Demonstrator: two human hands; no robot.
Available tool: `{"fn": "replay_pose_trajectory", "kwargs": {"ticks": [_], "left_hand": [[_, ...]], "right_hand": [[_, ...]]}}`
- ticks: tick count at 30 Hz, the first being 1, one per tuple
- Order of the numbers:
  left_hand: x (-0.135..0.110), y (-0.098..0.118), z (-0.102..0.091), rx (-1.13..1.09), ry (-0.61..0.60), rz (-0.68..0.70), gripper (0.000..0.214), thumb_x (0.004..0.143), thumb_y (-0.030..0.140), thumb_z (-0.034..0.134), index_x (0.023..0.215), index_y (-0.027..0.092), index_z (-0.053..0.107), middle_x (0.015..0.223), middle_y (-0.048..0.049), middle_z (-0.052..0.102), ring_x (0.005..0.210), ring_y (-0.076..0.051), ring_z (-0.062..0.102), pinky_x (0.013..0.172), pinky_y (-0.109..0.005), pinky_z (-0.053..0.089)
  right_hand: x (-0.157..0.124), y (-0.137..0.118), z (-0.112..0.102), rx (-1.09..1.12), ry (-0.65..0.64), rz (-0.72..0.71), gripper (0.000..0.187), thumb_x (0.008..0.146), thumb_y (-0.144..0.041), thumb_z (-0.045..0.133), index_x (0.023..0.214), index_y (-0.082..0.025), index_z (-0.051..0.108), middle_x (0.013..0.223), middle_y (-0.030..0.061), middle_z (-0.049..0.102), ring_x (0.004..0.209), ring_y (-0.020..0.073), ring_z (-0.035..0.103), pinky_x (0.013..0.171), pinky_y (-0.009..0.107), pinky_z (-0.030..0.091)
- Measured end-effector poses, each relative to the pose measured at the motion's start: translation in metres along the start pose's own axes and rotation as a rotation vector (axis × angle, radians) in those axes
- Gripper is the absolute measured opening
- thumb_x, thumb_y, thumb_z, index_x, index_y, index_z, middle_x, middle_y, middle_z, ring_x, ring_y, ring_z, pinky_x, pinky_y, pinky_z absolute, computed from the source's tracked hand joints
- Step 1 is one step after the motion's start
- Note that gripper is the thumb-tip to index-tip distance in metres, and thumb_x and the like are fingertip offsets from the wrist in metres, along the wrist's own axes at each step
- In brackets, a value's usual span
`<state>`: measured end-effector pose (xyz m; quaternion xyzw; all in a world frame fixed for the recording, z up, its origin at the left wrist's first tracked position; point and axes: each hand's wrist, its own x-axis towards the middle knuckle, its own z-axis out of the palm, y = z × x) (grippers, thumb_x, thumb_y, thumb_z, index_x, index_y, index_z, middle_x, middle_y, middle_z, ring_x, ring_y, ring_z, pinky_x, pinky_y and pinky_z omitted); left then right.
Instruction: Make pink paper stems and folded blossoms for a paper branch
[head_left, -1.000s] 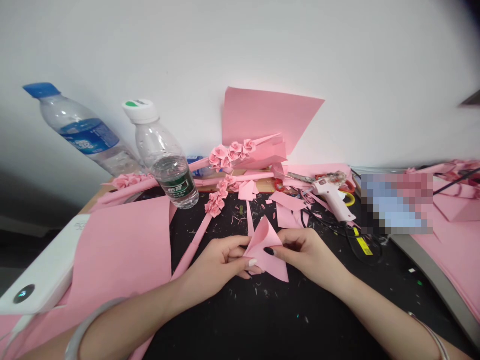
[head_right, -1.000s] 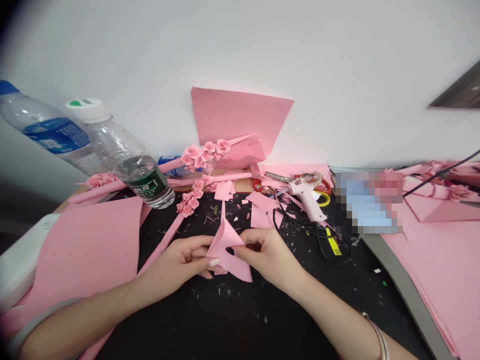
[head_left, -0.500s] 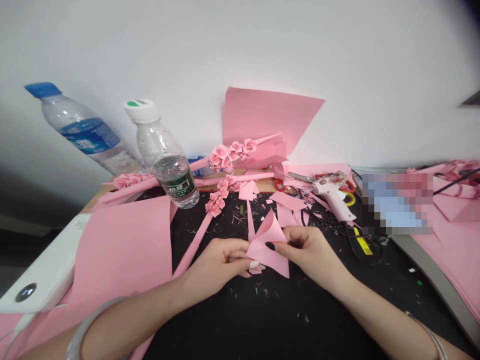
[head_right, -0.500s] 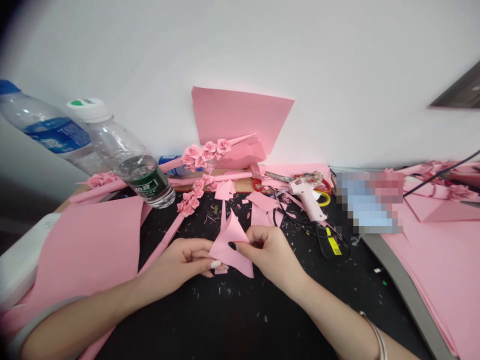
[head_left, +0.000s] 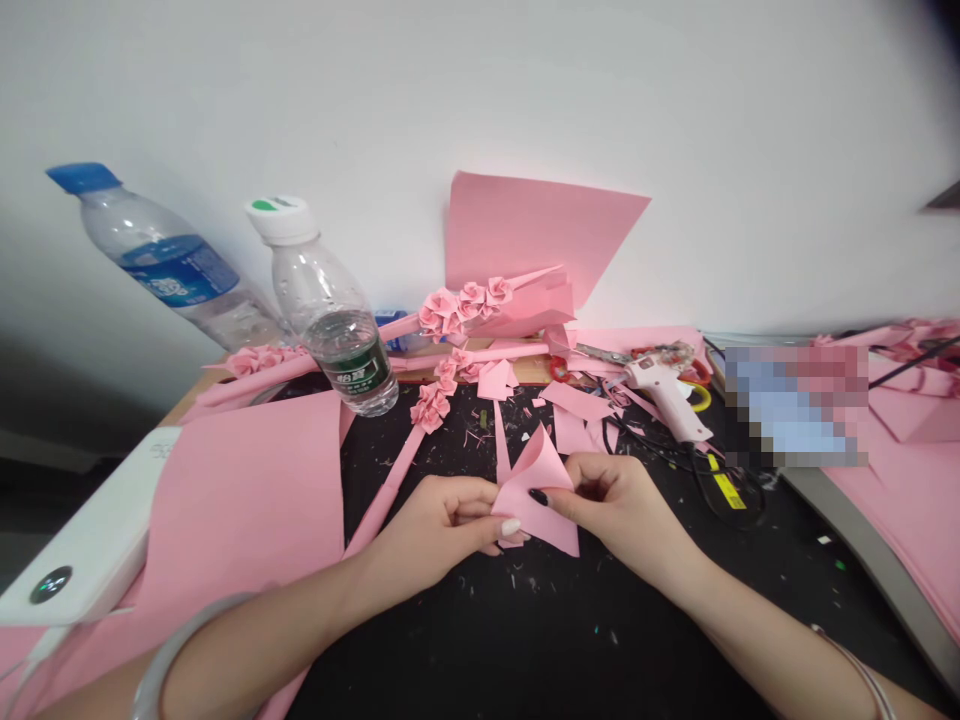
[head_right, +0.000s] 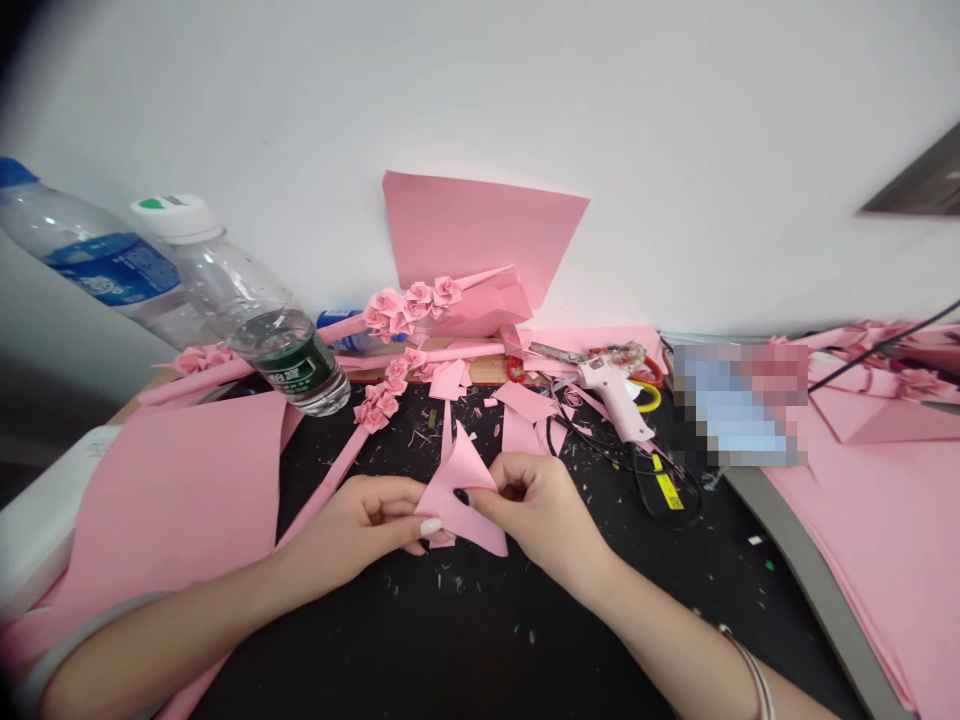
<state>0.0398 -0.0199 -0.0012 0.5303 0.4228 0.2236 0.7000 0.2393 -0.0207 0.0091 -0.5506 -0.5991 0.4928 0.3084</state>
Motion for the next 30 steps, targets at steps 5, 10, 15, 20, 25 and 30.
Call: {"fn": "replay_pose_trajectory", "kwargs": {"ticks": [5, 10, 15, 20, 25, 30], "left_hand": [[-0.0006, 0.0021, 0.0007, 0.027, 0.003, -0.013, 0.026, 0.079, 0.036, 0.058, 0.085, 0.012, 0.066, 0.084, -0.0078, 0.072, 0.084, -0.022, 0.068, 0.070, -0.027, 0.053], [0.0000, 0.0017, -0.0005, -0.027, 0.021, -0.030, 0.024, 0.080, 0.037, 0.059, 0.077, 0.013, 0.062, 0.078, -0.0066, 0.072, 0.082, -0.022, 0.069, 0.068, -0.027, 0.053], [0.0004, 0.0011, -0.0033, -0.129, 0.059, -0.034, 0.027, 0.082, 0.039, 0.056, 0.081, 0.013, 0.061, 0.083, -0.0088, 0.073, 0.085, -0.022, 0.068, 0.068, -0.027, 0.053], [0.0005, 0.0022, -0.0023, -0.115, 0.048, -0.073, 0.028, 0.078, 0.042, 0.059, 0.073, 0.014, 0.058, 0.084, -0.0093, 0.073, 0.082, -0.022, 0.069, 0.068, -0.029, 0.053], [0.0003, 0.0046, -0.0006, -0.045, 0.044, -0.099, 0.031, 0.078, 0.043, 0.060, 0.065, 0.014, 0.055, 0.076, -0.0080, 0.074, 0.076, -0.021, 0.070, 0.066, -0.028, 0.053], [0.0008, 0.0020, -0.0024, -0.093, 0.121, -0.065, 0.027, 0.081, 0.040, 0.057, 0.079, 0.013, 0.060, 0.080, -0.0079, 0.074, 0.077, -0.021, 0.070, 0.065, -0.027, 0.053]], "right_hand": [[-0.0021, -0.0002, 0.0022, -0.010, 0.005, -0.010, 0.033, 0.074, -0.033, 0.060, 0.052, -0.017, 0.041, 0.051, -0.0053, 0.036, 0.049, 0.0079, 0.030, 0.045, 0.022, 0.024], [-0.0012, -0.0018, -0.0002, -0.020, -0.017, -0.053, 0.035, 0.077, -0.037, 0.058, 0.053, -0.018, 0.041, 0.053, -0.0051, 0.034, 0.051, 0.0086, 0.030, 0.047, 0.022, 0.026], [0.0010, -0.0036, -0.0028, -0.040, -0.042, -0.104, 0.037, 0.082, -0.039, 0.051, 0.054, -0.018, 0.038, 0.054, -0.0048, 0.030, 0.052, 0.0088, 0.028, 0.047, 0.022, 0.026], [0.0011, -0.0017, -0.0002, -0.083, 0.005, -0.115, 0.040, 0.082, -0.039, 0.050, 0.052, -0.019, 0.033, 0.052, -0.0055, 0.027, 0.049, 0.0082, 0.025, 0.045, 0.022, 0.025], [0.0003, -0.0003, 0.0002, -0.089, -0.038, -0.126, 0.039, 0.083, -0.039, 0.050, 0.053, -0.018, 0.037, 0.053, -0.0052, 0.030, 0.049, 0.0083, 0.028, 0.045, 0.021, 0.026], [0.0000, -0.0009, 0.0005, -0.069, -0.175, -0.051, 0.043, 0.087, -0.043, 0.043, 0.052, -0.018, 0.042, 0.047, -0.0040, 0.043, 0.043, 0.0080, 0.035, 0.042, 0.021, 0.027]]}}
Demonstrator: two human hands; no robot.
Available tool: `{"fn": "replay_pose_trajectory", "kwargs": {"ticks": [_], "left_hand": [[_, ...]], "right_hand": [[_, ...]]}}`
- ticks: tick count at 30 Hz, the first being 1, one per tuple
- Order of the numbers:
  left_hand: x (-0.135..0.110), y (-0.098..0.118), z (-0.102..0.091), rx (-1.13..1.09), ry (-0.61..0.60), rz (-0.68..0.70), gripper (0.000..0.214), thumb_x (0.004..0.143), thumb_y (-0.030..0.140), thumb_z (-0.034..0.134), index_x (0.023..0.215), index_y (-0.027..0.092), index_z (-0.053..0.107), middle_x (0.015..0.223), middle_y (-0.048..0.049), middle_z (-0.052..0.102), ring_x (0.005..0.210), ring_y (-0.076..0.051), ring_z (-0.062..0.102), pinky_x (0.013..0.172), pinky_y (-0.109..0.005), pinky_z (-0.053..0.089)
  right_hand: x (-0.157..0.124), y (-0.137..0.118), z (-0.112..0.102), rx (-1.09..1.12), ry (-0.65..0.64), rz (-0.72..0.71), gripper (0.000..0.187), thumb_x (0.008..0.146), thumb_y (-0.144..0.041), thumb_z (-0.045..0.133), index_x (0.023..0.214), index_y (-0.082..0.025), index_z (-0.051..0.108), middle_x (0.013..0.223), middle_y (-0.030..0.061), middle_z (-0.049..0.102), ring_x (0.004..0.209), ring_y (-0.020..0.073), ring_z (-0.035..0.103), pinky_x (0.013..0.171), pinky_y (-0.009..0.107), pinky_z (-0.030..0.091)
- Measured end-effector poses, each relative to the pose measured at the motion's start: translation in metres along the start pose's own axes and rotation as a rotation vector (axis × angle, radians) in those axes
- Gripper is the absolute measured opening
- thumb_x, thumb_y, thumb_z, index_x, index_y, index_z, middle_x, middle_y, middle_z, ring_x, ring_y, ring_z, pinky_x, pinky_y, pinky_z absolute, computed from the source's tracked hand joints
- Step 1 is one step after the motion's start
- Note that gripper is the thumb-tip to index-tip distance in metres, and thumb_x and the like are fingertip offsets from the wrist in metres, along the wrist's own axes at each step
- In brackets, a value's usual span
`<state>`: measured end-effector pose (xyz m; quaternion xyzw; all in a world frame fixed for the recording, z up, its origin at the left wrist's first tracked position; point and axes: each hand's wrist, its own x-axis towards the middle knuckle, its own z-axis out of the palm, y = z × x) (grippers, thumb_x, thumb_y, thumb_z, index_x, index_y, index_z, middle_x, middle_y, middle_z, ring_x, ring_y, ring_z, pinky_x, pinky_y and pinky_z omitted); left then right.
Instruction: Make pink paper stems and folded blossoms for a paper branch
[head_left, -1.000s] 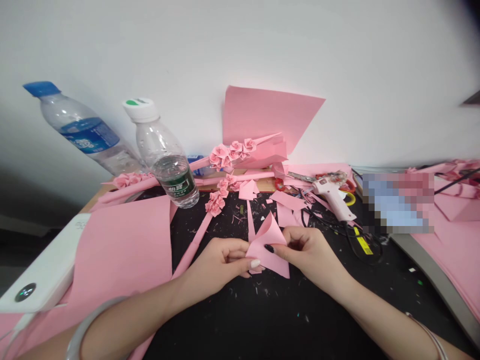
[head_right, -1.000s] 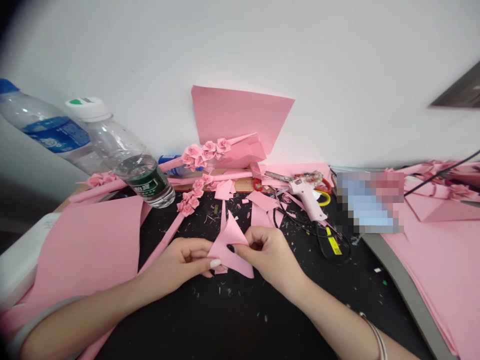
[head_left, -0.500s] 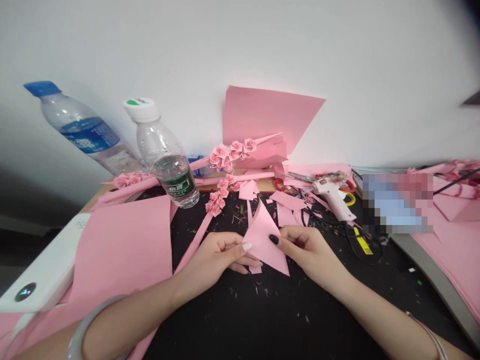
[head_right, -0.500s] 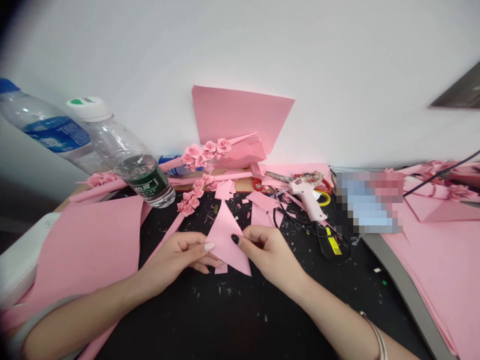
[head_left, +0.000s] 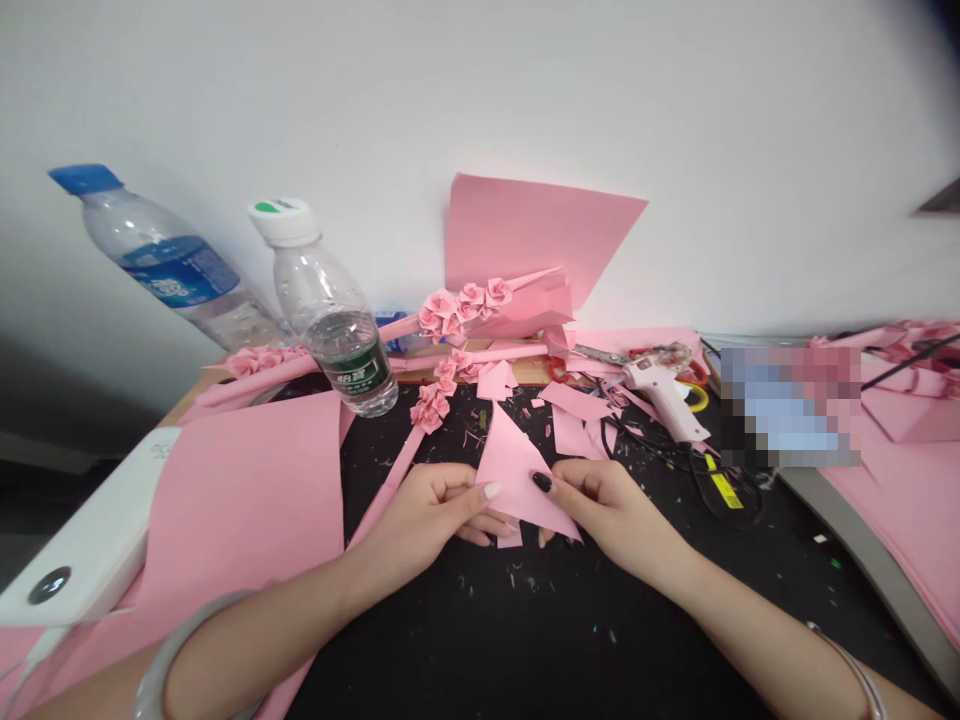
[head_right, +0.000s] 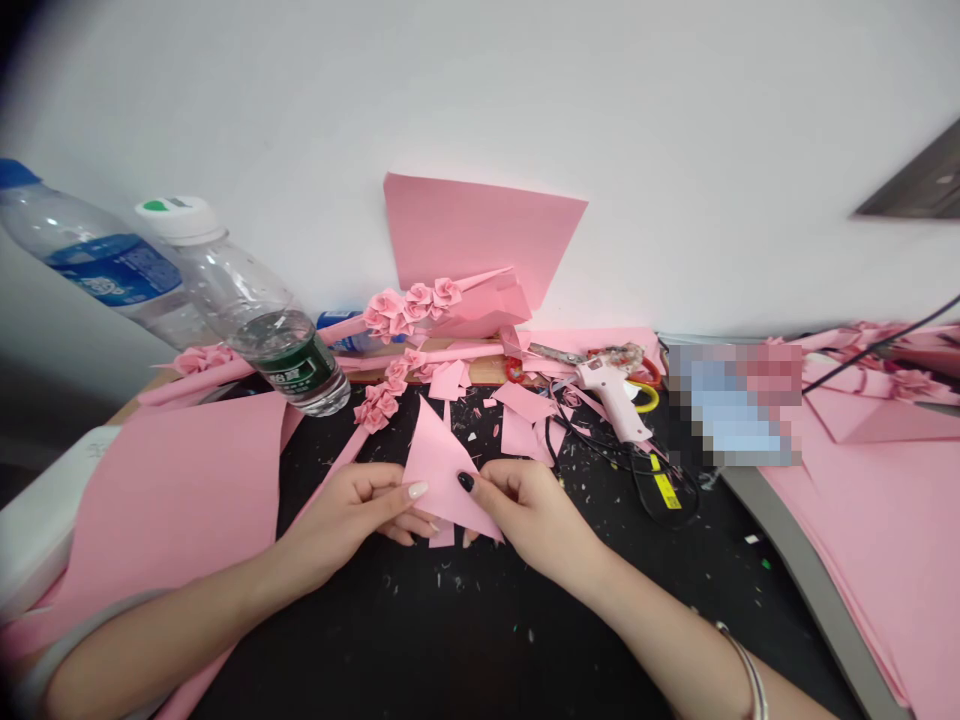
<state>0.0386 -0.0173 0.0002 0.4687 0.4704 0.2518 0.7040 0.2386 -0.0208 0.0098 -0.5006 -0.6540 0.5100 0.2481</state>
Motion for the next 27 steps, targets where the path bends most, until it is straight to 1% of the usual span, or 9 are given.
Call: {"fn": "replay_pose_trajectory", "kwargs": {"ticks": [2, 4, 6, 10, 14, 17, 21, 24, 27], "left_hand": [[0.001, -0.001, -0.001, -0.024, 0.017, 0.004, 0.027, 0.081, 0.040, 0.057, 0.082, 0.013, 0.061, 0.080, -0.0080, 0.073, 0.078, -0.021, 0.070, 0.065, -0.027, 0.053], [0.001, -0.002, -0.002, -0.044, 0.026, 0.001, 0.027, 0.081, 0.040, 0.058, 0.084, 0.013, 0.061, 0.080, -0.0080, 0.073, 0.079, -0.021, 0.070, 0.065, -0.026, 0.053], [0.002, -0.003, -0.003, -0.067, 0.042, 0.001, 0.027, 0.081, 0.039, 0.058, 0.085, 0.013, 0.062, 0.081, -0.0080, 0.073, 0.079, -0.021, 0.069, 0.064, -0.026, 0.052], [0.003, -0.004, -0.005, -0.100, 0.093, 0.023, 0.028, 0.080, 0.040, 0.059, 0.082, 0.013, 0.063, 0.081, -0.0085, 0.073, 0.078, -0.020, 0.069, 0.064, -0.025, 0.052], [0.004, -0.003, -0.006, -0.101, 0.108, 0.038, 0.028, 0.080, 0.040, 0.060, 0.083, 0.012, 0.062, 0.081, -0.0093, 0.073, 0.078, -0.020, 0.069, 0.063, -0.024, 0.052], [0.005, -0.003, -0.008, -0.094, 0.110, 0.057, 0.027, 0.080, 0.039, 0.059, 0.083, 0.012, 0.062, 0.080, -0.0089, 0.073, 0.078, -0.019, 0.069, 0.063, -0.023, 0.052], [0.004, -0.001, -0.009, -0.073, 0.101, 0.092, 0.026, 0.083, 0.038, 0.057, 0.084, 0.013, 0.062, 0.079, -0.0078, 0.073, 0.077, -0.017, 0.069, 0.063, -0.021, 0.052], [0.002, 0.001, -0.008, -0.007, 0.038, 0.099, 0.024, 0.084, 0.036, 0.055, 0.081, 0.013, 0.062, 0.077, -0.0071, 0.073, 0.074, -0.017, 0.070, 0.063, -0.022, 0.052], [-0.001, 0.001, -0.005, 0.099, -0.137, 0.071, 0.024, 0.083, 0.034, 0.055, 0.071, 0.013, 0.058, 0.069, -0.0056, 0.072, 0.069, -0.018, 0.070, 0.060, -0.022, 0.052]], "right_hand": [[0.000, 0.000, 0.001, 0.018, -0.012, 0.058, 0.044, 0.087, -0.047, 0.042, 0.053, -0.019, 0.042, 0.043, -0.0038, 0.047, 0.038, 0.0081, 0.038, 0.039, 0.020, 0.028], [0.000, 0.000, 0.002, 0.002, 0.062, 0.086, 0.046, 0.084, -0.050, 0.046, 0.051, -0.020, 0.036, 0.038, -0.0060, 0.041, 0.035, 0.0076, 0.036, 0.037, 0.020, 0.025], [0.000, 0.001, 0.002, -0.025, 0.107, 0.065, 0.048, 0.084, -0.052, 0.046, 0.050, -0.020, 0.033, 0.038, -0.0066, 0.037, 0.036, 0.0074, 0.035, 0.037, 0.020, 0.024], [0.000, 0.003, 0.000, -0.056, 0.073, 0.004, 0.044, 0.088, -0.048, 0.040, 0.055, -0.019, 0.040, 0.046, -0.0041, 0.045, 0.043, 0.0086, 0.040, 0.043, 0.020, 0.030], [0.001, 0.004, -0.001, -0.086, 0.123, 0.001, 0.047, 0.088, -0.052, 0.038, 0.053, -0.020, 0.034, 0.044, -0.0057, 0.034, 0.041, 0.0075, 0.030, 0.040, 0.021, 0.023], [0.002, 0.005, -0.002, -0.062, 0.099, -0.014, 0.049, 0.086, -0.054, 0.041, 0.051, -0.020, 0.032, 0.043, -0.0058, 0.034, 0.041, 0.0070, 0.028, 0.040, 0.022, 0.022], [0.003, 0.005, -0.006, -0.032, 0.008, -0.018, 0.049, 0.087, -0.051, 0.041, 0.051, -0.019, 0.034, 0.044, -0.0058, 0.035, 0.041, 0.0069, 0.030, 0.041, 0.021, 0.023], [0.004, 0.002, -0.009, 0.042, 0.014, -0.045, 0.041, 0.084, -0.048, 0.050, 0.057, -0.018, 0.043, 0.048, -0.0061, 0.040, 0.042, 0.0063, 0.033, 0.041, 0.021, 0.025], [0.004, 0.001, -0.010, 0.176, -0.032, -0.017, 0.029, 0.076, -0.042, 0.063, 0.070, -0.016, 0.053, 0.054, -0.0064, 0.045, 0.041, 0.0051, 0.037, 0.040, 0.019, 0.027]]}}
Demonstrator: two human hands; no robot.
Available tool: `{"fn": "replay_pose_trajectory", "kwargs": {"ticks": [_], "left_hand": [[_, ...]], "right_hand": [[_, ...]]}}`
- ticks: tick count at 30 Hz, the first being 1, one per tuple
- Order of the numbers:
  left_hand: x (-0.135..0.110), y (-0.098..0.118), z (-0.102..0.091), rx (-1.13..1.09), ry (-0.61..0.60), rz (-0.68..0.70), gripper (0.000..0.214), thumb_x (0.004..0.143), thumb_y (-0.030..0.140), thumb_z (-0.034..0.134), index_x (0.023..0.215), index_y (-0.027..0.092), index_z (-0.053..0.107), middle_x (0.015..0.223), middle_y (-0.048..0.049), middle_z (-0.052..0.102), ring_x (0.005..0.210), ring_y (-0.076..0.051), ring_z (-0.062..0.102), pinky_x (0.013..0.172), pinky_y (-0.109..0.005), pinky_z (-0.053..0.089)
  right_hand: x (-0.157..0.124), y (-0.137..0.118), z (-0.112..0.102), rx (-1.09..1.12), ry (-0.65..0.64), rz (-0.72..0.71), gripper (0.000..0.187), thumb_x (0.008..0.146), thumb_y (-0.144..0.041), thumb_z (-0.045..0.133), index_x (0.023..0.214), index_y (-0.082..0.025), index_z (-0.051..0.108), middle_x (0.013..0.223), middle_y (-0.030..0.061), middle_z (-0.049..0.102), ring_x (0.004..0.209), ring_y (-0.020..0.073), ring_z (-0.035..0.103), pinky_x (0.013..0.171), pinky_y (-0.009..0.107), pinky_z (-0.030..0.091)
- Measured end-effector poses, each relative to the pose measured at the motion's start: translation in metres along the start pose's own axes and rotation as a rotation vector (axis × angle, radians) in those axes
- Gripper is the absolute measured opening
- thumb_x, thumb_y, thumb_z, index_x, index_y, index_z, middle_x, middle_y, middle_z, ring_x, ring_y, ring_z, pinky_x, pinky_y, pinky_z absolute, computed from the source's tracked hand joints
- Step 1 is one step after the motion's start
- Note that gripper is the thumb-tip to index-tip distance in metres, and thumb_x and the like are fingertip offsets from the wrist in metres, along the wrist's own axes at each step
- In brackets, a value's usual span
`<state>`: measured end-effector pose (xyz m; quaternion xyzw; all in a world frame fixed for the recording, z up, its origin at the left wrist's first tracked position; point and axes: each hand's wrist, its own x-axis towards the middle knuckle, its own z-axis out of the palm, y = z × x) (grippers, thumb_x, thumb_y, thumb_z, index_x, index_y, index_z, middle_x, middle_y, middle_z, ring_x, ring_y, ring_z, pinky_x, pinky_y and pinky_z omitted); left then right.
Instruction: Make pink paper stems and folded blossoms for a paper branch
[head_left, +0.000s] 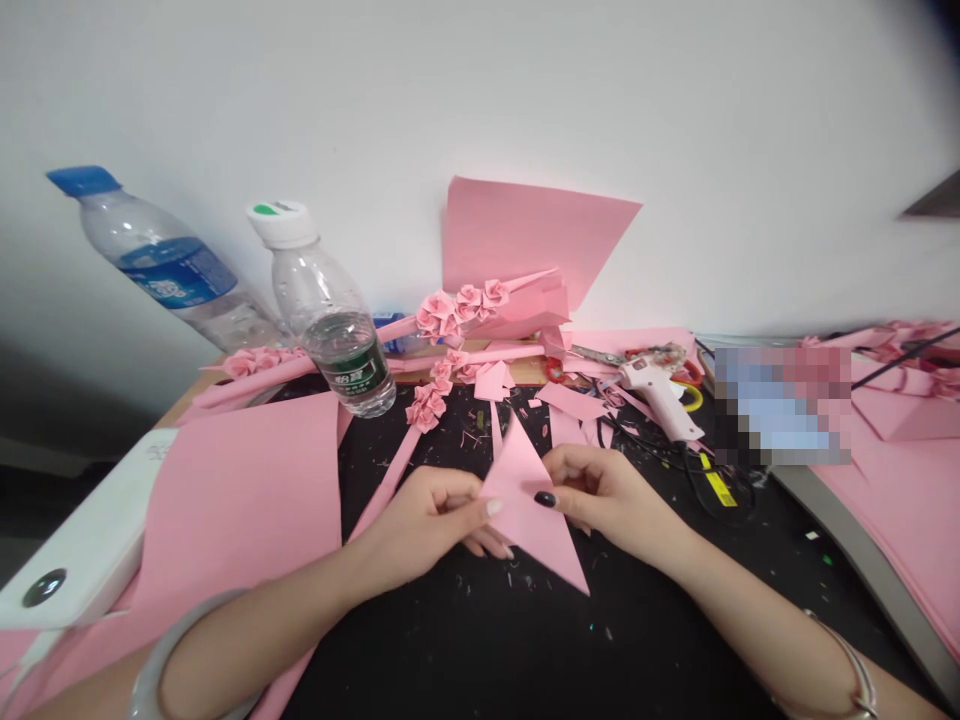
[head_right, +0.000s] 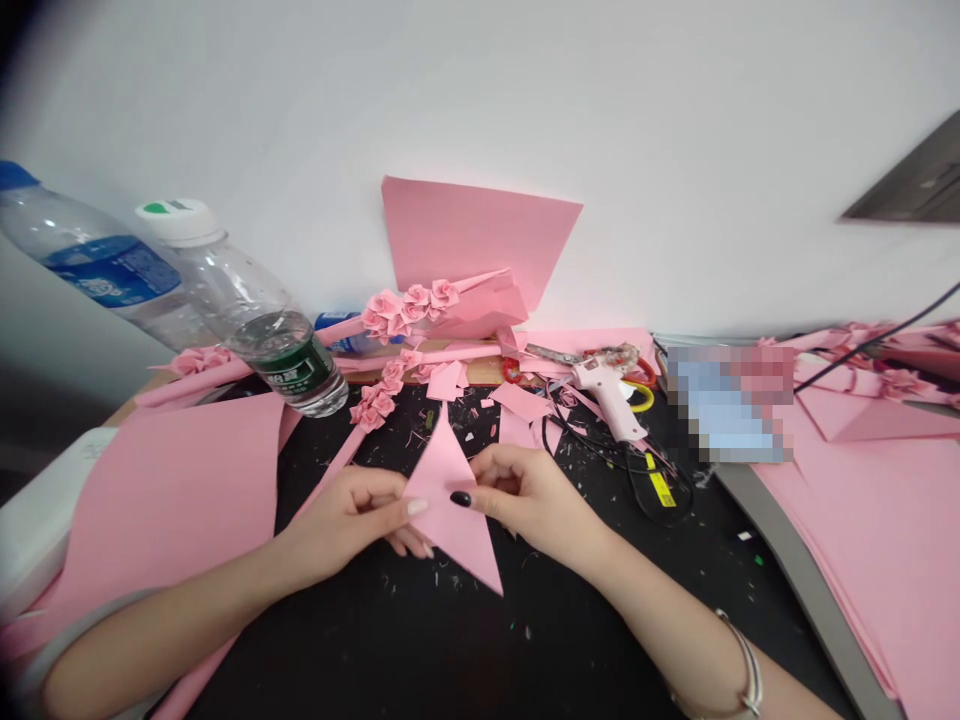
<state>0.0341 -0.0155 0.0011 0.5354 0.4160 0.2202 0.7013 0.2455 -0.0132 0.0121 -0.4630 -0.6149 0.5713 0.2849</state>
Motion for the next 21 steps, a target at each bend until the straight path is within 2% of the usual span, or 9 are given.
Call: {"fn": "replay_pose_trajectory", "kwargs": {"ticks": [2, 6, 9, 12, 15, 17, 19, 21], "left_hand": [[-0.001, -0.002, 0.002, 0.040, -0.072, -0.008, 0.028, 0.083, 0.033, 0.055, 0.062, 0.015, 0.053, 0.062, -0.0040, 0.071, 0.070, -0.020, 0.071, 0.057, -0.022, 0.051], [0.000, -0.006, 0.002, 0.073, -0.094, -0.008, 0.026, 0.083, 0.034, 0.054, 0.066, 0.014, 0.054, 0.068, -0.0054, 0.072, 0.071, -0.020, 0.070, 0.059, -0.024, 0.052], [0.001, -0.007, 0.001, 0.077, -0.101, -0.008, 0.026, 0.083, 0.033, 0.054, 0.068, 0.013, 0.056, 0.068, -0.0060, 0.072, 0.070, -0.020, 0.070, 0.060, -0.024, 0.052], [0.002, -0.006, 0.000, 0.053, -0.077, 0.010, 0.025, 0.083, 0.033, 0.054, 0.072, 0.012, 0.059, 0.069, -0.0055, 0.071, 0.072, -0.019, 0.070, 0.062, -0.024, 0.052], [0.003, -0.005, 0.000, -0.040, -0.034, 0.047, 0.022, 0.082, 0.032, 0.058, 0.091, 0.013, 0.062, 0.084, -0.0056, 0.071, 0.078, -0.017, 0.067, 0.067, -0.025, 0.052], [0.002, -0.004, 0.001, -0.111, -0.060, 0.075, 0.028, 0.081, 0.030, 0.060, 0.104, 0.015, 0.060, 0.095, -0.0057, 0.069, 0.084, -0.017, 0.065, 0.071, -0.027, 0.052], [0.002, -0.003, 0.002, -0.102, -0.095, 0.103, 0.027, 0.081, 0.029, 0.059, 0.105, 0.015, 0.061, 0.097, -0.0060, 0.069, 0.086, -0.018, 0.064, 0.072, -0.028, 0.052], [0.001, -0.003, 0.003, -0.035, -0.113, 0.114, 0.024, 0.084, 0.029, 0.054, 0.097, 0.012, 0.065, 0.093, -0.0068, 0.070, 0.085, -0.019, 0.064, 0.074, -0.029, 0.051]], "right_hand": [[0.000, 0.001, 0.000, 0.035, -0.055, 0.051, 0.028, 0.075, -0.038, 0.064, 0.064, -0.016, 0.050, 0.047, -0.0074, 0.045, 0.037, 0.0045, 0.037, 0.038, 0.018, 0.026], [-0.001, 0.007, 0.001, 0.068, -0.045, 0.064, 0.036, 0.082, -0.039, 0.056, 0.057, -0.018, 0.040, 0.037, -0.0075, 0.045, 0.030, 0.0041, 0.036, 0.033, 0.016, 0.022], [-0.001, 0.009, -0.001, 0.075, -0.041, 0.038, 0.035, 0.083, -0.039, 0.054, 0.058, -0.017, 0.044, 0.040, -0.0065, 0.048, 0.031, 0.0043, 0.039, 0.033, 0.016, 0.028], [0.000, 0.006, -0.001, 0.099, -0.009, 0.024, 0.027, 0.079, -0.034, 0.061, 0.063, -0.016, 0.049, 0.043, -0.0072, 0.049, 0.034, 0.0044, 0.044, 0.035, 0.015, 0.034], [-0.001, 0.003, 0.005, 0.211, 0.074, 0.019, 0.022, 0.076, -0.033, 0.065, 0.069, -0.016, 0.052, 0.050, -0.0042, 0.058, 0.039, 0.0084, 0.055, 0.041, 0.018, 0.046], [-0.002, 0.003, 0.011, 0.273, 0.115, 0.022, 0.021, 0.076, -0.034, 0.065, 0.076, -0.016, 0.054, 0.057, -0.0011, 0.064, 0.047, 0.0126, 0.063, 0.048, 0.023, 0.053], [-0.004, 0.005, 0.018, 0.292, 0.118, 0.025, 0.021, 0.077, -0.034, 0.063, 0.082, -0.016, 0.055, 0.058, 0.0001, 0.066, 0.051, 0.0144, 0.065, 0.052, 0.026, 0.055], [-0.005, 0.007, 0.023, 0.267, 0.093, 0.019, 0.020, 0.080, -0.035, 0.060, 0.083, -0.016, 0.055, 0.055, -0.0013, 0.063, 0.044, 0.0120, 0.061, 0.045, 0.023, 0.051]]}}
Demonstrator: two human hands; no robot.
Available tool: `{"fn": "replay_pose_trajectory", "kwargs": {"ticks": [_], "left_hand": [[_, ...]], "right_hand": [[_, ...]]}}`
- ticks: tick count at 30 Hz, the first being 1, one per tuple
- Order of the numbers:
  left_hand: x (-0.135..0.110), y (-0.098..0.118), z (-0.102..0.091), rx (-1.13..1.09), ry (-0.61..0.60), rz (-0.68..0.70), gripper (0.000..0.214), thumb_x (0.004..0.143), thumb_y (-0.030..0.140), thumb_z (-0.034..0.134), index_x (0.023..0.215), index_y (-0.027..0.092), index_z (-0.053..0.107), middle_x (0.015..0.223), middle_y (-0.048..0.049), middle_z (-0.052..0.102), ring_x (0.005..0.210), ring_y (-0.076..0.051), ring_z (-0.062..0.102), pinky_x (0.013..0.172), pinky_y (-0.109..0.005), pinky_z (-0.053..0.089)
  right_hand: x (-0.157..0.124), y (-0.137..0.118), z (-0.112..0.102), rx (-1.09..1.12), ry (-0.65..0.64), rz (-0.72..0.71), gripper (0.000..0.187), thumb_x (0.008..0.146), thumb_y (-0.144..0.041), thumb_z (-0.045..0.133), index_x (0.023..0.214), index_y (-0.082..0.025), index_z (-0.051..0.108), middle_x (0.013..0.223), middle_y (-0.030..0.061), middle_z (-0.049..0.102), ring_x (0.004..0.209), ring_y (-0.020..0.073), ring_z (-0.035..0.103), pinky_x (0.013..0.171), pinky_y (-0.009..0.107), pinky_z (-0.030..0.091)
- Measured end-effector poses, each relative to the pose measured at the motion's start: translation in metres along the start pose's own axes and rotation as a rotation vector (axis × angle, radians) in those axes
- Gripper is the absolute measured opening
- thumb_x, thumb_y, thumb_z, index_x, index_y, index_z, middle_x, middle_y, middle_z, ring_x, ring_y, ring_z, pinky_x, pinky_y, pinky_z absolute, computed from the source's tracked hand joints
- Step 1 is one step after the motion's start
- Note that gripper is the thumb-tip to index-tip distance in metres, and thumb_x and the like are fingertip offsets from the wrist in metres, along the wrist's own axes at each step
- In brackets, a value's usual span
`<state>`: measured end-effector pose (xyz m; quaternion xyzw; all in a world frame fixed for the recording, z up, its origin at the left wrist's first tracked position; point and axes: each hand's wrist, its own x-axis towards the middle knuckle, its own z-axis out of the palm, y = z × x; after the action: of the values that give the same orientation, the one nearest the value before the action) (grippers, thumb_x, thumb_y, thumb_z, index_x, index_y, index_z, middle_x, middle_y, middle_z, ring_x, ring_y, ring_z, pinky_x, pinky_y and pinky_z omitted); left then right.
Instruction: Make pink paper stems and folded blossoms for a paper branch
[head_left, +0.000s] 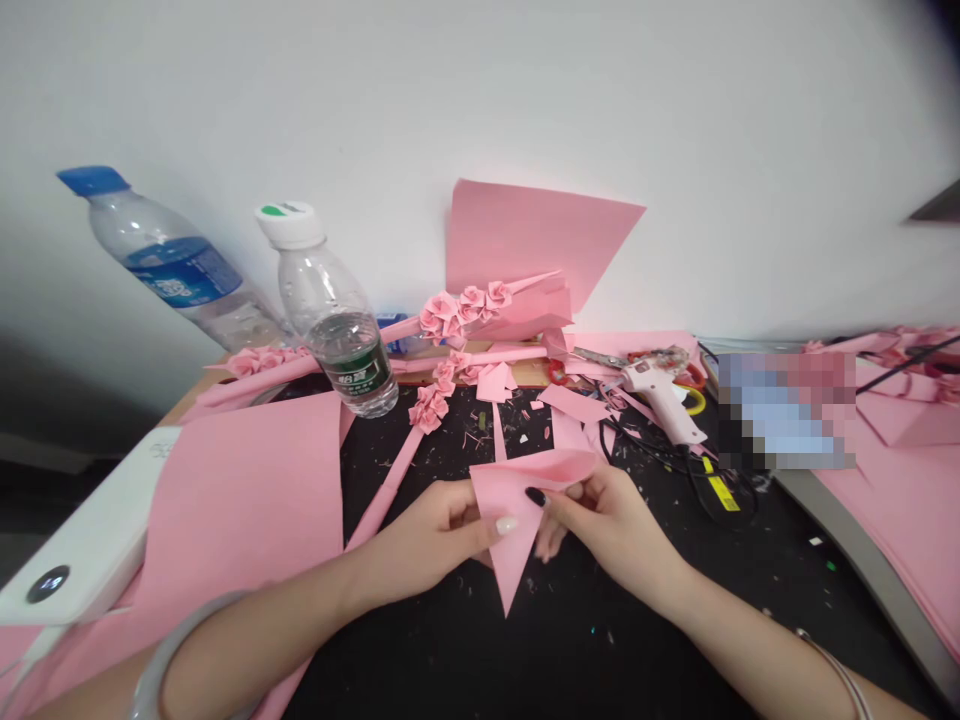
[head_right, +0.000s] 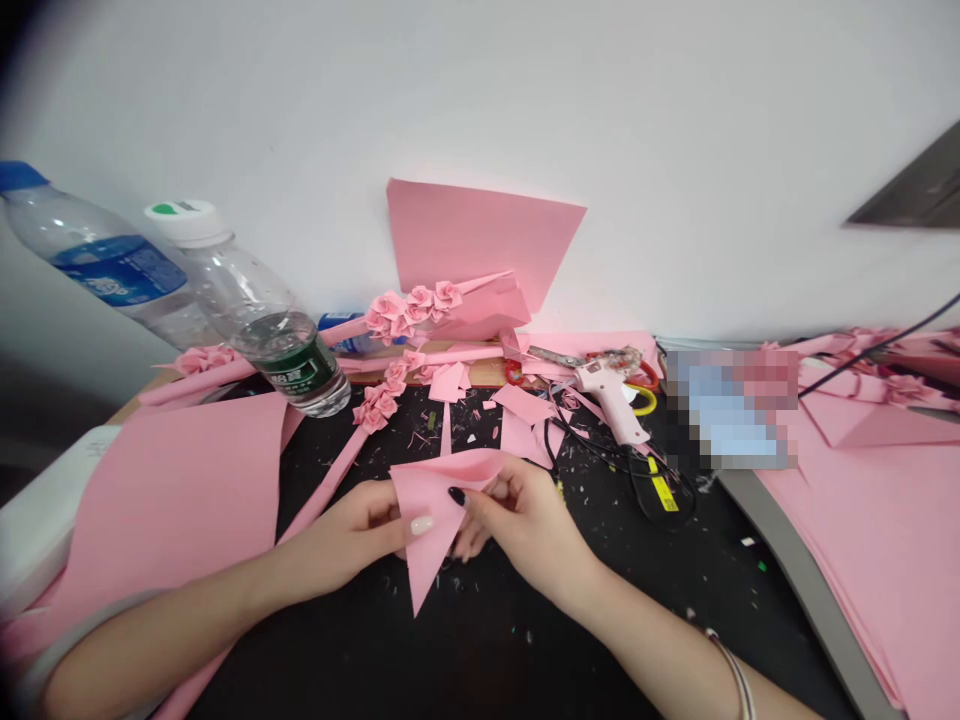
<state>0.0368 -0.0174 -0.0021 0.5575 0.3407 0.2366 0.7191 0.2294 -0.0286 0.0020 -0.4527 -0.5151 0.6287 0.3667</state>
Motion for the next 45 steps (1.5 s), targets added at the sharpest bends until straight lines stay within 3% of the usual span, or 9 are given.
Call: {"fn": "replay_pose_trajectory", "kwargs": {"ticks": [3, 8, 15, 22, 28, 32, 37, 40, 45], "left_hand": [[-0.001, 0.000, 0.001, 0.004, -0.046, -0.057, 0.029, 0.089, 0.030, 0.047, 0.099, 0.011, 0.067, 0.090, -0.0085, 0.071, 0.086, -0.021, 0.066, 0.080, -0.033, 0.051], [-0.003, -0.001, 0.000, -0.098, -0.099, -0.151, 0.032, 0.090, 0.030, 0.045, 0.100, 0.009, 0.067, 0.092, -0.0134, 0.072, 0.084, -0.023, 0.069, 0.076, -0.033, 0.054], [-0.005, 0.000, 0.000, -0.141, -0.167, -0.167, 0.032, 0.090, 0.029, 0.044, 0.095, 0.008, 0.068, 0.092, -0.0161, 0.072, 0.080, -0.021, 0.070, 0.067, -0.025, 0.054], [-0.005, 0.001, -0.002, -0.152, -0.200, -0.161, 0.034, 0.090, 0.031, 0.044, 0.092, 0.008, 0.069, 0.092, -0.0167, 0.071, 0.082, -0.022, 0.070, 0.067, -0.025, 0.054], [-0.004, -0.001, 0.000, -0.189, -0.124, -0.152, 0.032, 0.089, 0.032, 0.047, 0.093, 0.007, 0.067, 0.092, -0.0166, 0.071, 0.080, -0.023, 0.070, 0.070, -0.028, 0.055], [-0.004, -0.005, 0.000, -0.234, -0.068, -0.138, 0.034, 0.088, 0.036, 0.048, 0.101, 0.008, 0.063, 0.099, -0.0175, 0.069, 0.080, -0.024, 0.069, 0.068, -0.030, 0.055], [-0.002, -0.008, -0.003, -0.417, -0.148, -0.040, 0.050, 0.084, 0.051, 0.047, 0.119, 0.015, 0.054, 0.114, -0.0182, 0.062, 0.091, -0.027, 0.066, 0.069, -0.030, 0.053], [0.000, -0.009, -0.005, -0.476, -0.175, -0.011, 0.057, 0.083, 0.056, 0.043, 0.120, 0.014, 0.053, 0.116, -0.0196, 0.060, 0.087, -0.026, 0.067, 0.067, -0.030, 0.052], [-0.001, -0.005, -0.002, -0.355, -0.109, 0.018, 0.047, 0.085, 0.050, 0.046, 0.109, 0.012, 0.058, 0.109, -0.0177, 0.063, 0.073, -0.022, 0.068, 0.061, -0.029, 0.050]], "right_hand": [[-0.001, 0.003, 0.001, -0.076, -0.021, -0.019, 0.021, 0.082, -0.036, 0.057, 0.077, -0.016, 0.052, 0.050, -0.0046, 0.057, 0.034, 0.0064, 0.048, 0.035, 0.017, 0.039], [-0.001, 0.003, -0.005, -0.127, -0.010, -0.065, 0.033, 0.087, -0.038, 0.051, 0.062, -0.018, 0.043, 0.046, -0.0050, 0.050, 0.036, 0.0045, 0.039, 0.036, 0.017, 0.029], [0.001, 0.000, -0.013, -0.034, 0.028, -0.117, 0.030, 0.087, -0.038, 0.052, 0.067, -0.017, 0.046, 0.045, -0.0058, 0.050, 0.035, 0.0041, 0.036, 0.036, 0.017, 0.026], [0.003, 0.002, -0.016, 0.055, 0.075, -0.097, 0.038, 0.089, -0.038, 0.049, 0.059, -0.015, 0.048, 0.044, -0.0022, 0.055, 0.033, 0.0040, 0.036, 0.034, 0.017, 0.025], [0.004, 0.000, -0.017, 0.142, 0.158, -0.158, 0.041, 0.091, -0.041, 0.042, 0.061, -0.015, 0.051, 0.047, -0.0001, 0.056, 0.034, 0.0060, 0.040, 0.032, 0.017, 0.025], [0.004, -0.003, -0.013, 0.010, 0.075, -0.114, 0.033, 0.084, -0.043, 0.053, 0.067, -0.016, 0.051, 0.048, -0.0031, 0.054, 0.035, 0.0049, 0.037, 0.034, 0.017, 0.024], [0.005, -0.001, -0.012, -0.004, 0.073, -0.067, 0.029, 0.083, -0.041, 0.057, 0.069, -0.016, 0.052, 0.044, -0.0058, 0.050, 0.034, 0.0043, 0.031, 0.036, 0.017, 0.020], [0.006, 0.003, -0.014, 0.056, 0.079, -0.088, 0.026, 0.085, -0.038, 0.056, 0.070, -0.016, 0.053, 0.045, -0.0061, 0.051, 0.035, 0.0038, 0.032, 0.035, 0.017, 0.020], [0.007, 0.006, -0.013, 0.080, 0.058, -0.077, 0.028, 0.085, -0.037, 0.057, 0.067, -0.015, 0.051, 0.047, -0.0054, 0.054, 0.031, 0.0024, 0.035, 0.032, 0.015, 0.021]]}}
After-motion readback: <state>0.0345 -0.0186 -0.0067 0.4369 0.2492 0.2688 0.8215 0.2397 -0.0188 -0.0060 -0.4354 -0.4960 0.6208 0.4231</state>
